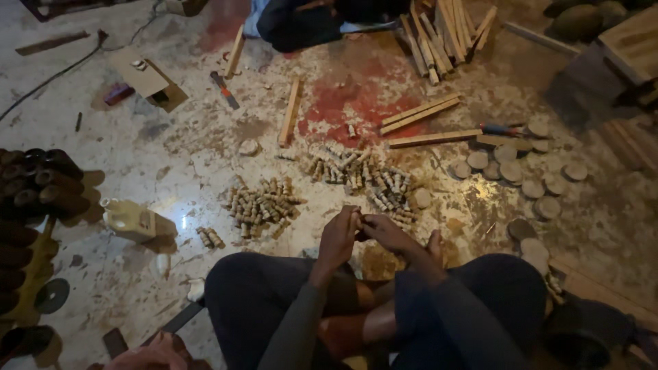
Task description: The person sits on the floor and repeatedly picks up small wooden pieces, joining them by hand. They place the assembled pieces into a growing pile on the floor. Another person works with longer wooden planks in the background.
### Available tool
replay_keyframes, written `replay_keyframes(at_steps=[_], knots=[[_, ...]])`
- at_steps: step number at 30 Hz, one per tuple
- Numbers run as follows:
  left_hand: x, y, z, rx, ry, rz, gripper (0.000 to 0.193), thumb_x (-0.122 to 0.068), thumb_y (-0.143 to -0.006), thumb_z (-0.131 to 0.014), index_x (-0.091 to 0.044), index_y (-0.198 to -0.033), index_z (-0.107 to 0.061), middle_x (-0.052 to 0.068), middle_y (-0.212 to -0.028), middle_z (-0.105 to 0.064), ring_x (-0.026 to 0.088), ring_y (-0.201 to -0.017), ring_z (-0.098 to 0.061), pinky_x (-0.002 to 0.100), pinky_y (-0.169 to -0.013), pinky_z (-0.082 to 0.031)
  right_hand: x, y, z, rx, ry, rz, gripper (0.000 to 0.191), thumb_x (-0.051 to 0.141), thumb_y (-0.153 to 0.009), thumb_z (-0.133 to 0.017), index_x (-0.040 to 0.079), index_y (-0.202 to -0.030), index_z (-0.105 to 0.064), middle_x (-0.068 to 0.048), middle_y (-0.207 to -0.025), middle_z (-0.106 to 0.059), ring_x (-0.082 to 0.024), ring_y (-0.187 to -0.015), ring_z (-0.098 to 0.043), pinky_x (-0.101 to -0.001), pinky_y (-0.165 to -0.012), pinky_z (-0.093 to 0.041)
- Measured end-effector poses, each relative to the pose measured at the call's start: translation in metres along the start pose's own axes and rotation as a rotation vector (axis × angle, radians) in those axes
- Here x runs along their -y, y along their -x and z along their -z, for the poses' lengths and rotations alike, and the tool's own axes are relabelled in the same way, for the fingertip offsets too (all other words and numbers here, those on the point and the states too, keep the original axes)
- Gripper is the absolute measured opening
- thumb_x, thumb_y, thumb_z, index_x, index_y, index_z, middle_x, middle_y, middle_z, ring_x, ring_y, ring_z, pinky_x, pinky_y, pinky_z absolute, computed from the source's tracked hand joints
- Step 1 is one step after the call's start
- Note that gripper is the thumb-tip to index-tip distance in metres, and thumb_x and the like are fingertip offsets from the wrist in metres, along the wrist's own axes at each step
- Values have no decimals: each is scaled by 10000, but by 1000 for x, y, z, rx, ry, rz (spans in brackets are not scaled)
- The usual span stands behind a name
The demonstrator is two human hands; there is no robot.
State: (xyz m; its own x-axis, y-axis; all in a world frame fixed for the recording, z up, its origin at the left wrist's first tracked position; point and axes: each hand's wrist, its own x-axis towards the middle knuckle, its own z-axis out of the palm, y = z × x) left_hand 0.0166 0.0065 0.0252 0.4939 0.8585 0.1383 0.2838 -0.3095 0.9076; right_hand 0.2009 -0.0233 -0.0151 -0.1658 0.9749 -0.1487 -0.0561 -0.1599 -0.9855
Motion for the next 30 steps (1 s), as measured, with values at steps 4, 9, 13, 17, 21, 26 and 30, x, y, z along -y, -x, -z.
replay_keyframes(at_steps=[4,9,13,17,21,26,30], knots=[[1,-6,-3,-57,-38,-55,369,-330,-1117,-451,-74,-1308,-635,193,-1016,-736,352,-891,-699,459,-722,-545,-3,5,-2,-166,527,80,277,223,-1006,-670,-22,-1114,-741,-200,-944,-757,-268,-823,-752,-407,-771,-600],[6,-11,-6,-50,-24,47,369,-331,-1100,-450,-69,-1272,-644,180,-995,-741,364,-889,-711,465,-757,-544,-1,3,-5,-254,666,243,220,151,-981,-674,-6,-1119,-741,-175,-968,-764,-255,-857,-753,-382,-760,-605],[10,-7,1,31,-88,18,374,-332,-1094,-433,-78,-1293,-622,168,-1001,-723,349,-873,-709,451,-743,-547,3,-1,-4,-74,224,71,229,174,-1020,-604,25,-1164,-700,-135,-1014,-763,-198,-876,-774,-354,-787,-631],[16,-11,-4,-42,-11,-32,361,-327,-1099,-458,-67,-1263,-648,176,-1008,-736,358,-910,-713,442,-764,-549,9,5,-8,-243,557,136,217,128,-967,-677,-1,-1133,-732,-175,-951,-775,-235,-797,-746,-370,-726,-589],[18,-10,-9,-57,17,69,365,-322,-1106,-447,-66,-1234,-674,170,-985,-739,360,-873,-714,440,-741,-541,12,10,-12,-283,758,244,175,91,-945,-697,-11,-1082,-733,-184,-964,-732,-256,-850,-694,-387,-752,-555],[15,-1,-3,-4,63,-36,359,-318,-1095,-463,-55,-1255,-647,166,-985,-716,333,-862,-718,421,-736,-554,9,3,-8,-8,82,54,179,146,-1004,-606,17,-1101,-683,-164,-1035,-724,-269,-935,-730,-400,-844,-599],[20,-6,-9,-29,117,32,355,-313,-1091,-470,-59,-1256,-656,153,-919,-734,307,-849,-732,403,-753,-555,4,5,-9,-162,514,212,190,142,-973,-640,-6,-1073,-703,-193,-933,-742,-314,-850,-738,-421,-771,-592]])
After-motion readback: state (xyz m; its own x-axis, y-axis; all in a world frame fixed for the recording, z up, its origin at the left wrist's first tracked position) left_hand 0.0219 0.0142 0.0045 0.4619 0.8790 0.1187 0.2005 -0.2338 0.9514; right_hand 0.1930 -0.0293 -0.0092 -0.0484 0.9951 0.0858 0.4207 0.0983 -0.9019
